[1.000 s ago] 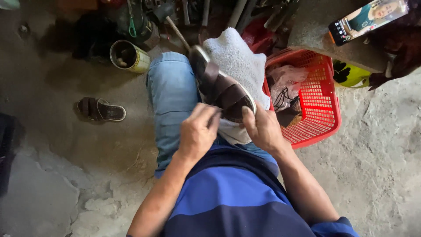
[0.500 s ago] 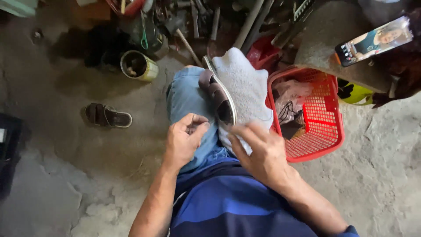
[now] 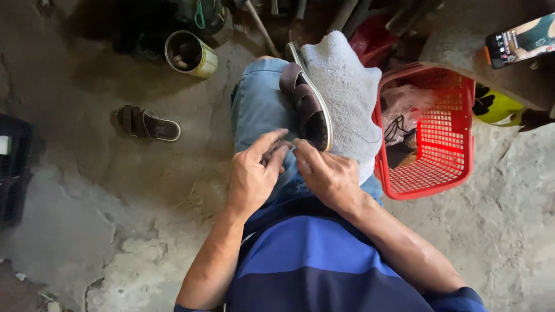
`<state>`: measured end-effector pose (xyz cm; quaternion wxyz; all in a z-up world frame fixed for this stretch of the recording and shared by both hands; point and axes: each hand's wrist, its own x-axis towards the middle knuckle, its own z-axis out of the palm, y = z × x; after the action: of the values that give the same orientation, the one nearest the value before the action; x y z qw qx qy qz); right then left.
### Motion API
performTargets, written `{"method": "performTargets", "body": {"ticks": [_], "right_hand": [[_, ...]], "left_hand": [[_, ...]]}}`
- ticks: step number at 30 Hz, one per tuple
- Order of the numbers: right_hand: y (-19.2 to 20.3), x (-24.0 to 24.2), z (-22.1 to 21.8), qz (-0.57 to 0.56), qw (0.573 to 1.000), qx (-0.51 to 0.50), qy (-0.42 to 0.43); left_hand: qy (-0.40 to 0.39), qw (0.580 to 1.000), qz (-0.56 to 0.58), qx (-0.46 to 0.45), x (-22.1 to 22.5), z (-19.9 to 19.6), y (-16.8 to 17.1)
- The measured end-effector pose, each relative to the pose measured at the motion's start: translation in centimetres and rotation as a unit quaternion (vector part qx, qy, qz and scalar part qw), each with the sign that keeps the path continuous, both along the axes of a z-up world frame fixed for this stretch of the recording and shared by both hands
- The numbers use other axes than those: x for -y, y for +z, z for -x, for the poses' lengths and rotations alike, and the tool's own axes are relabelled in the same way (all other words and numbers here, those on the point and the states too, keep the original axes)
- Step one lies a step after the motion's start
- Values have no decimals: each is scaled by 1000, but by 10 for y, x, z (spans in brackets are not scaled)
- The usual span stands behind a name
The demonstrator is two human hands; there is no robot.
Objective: Repairing a brown leather sandal by hand-sewing the strap using a cobbler's hook and thread.
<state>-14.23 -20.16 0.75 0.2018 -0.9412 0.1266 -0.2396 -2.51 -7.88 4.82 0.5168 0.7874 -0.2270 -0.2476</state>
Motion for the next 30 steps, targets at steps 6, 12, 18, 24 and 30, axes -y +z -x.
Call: {"method": "performTargets", "body": {"ticks": [6, 12, 18, 24, 30], "right_hand": [[-8, 4, 29, -93, 995, -20, -16], [0, 2, 35, -210, 976, -45, -39], [4, 10, 43, -303, 951, -48, -47], [3, 10, 48, -313, 946, -70, -44], [11, 10, 42, -364, 926, -79, -58]], "left_hand": [[76, 984, 112, 119, 0, -6, -5], [43, 984, 88, 148, -4, -1, -35], [39, 996, 11, -76, 16, 11, -6], [3, 997, -58, -48, 24, 10, -27], [0, 979, 15, -204, 10, 1, -10]]}}
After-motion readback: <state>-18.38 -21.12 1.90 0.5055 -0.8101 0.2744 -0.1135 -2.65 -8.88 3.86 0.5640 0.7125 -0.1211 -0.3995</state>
